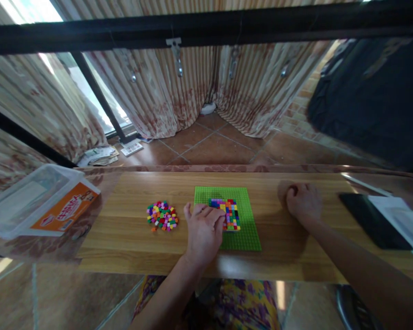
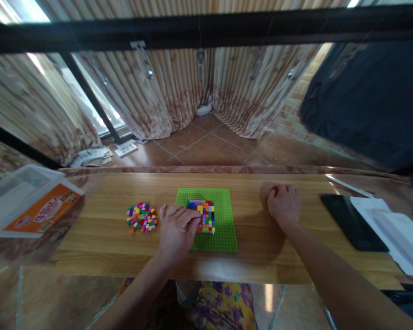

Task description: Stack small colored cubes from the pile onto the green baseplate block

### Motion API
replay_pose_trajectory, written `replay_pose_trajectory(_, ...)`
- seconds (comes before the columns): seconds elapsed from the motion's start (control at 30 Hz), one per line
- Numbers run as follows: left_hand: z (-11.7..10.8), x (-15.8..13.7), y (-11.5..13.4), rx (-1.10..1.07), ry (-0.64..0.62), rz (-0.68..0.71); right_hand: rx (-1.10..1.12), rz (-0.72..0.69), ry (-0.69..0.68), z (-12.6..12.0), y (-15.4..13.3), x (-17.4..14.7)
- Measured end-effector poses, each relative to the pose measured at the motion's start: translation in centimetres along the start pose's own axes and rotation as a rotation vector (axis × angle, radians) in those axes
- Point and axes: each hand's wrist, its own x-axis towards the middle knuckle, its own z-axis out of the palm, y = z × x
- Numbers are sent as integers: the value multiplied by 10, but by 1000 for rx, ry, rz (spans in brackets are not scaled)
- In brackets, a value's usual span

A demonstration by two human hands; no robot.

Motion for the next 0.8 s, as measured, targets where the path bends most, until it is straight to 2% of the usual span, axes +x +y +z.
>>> replay_pose_trajectory(0.43,5,2,5,53,3,-6,-14,20,-9,0,0,1)
replay_pose_trajectory(0.7,6,-15,-1,19,106,-35,1,23,-28,-1,-1,0)
replay_pose_trajectory(0.8,3,-22,0,22,94,-17,1,25,-13,0,0,-1)
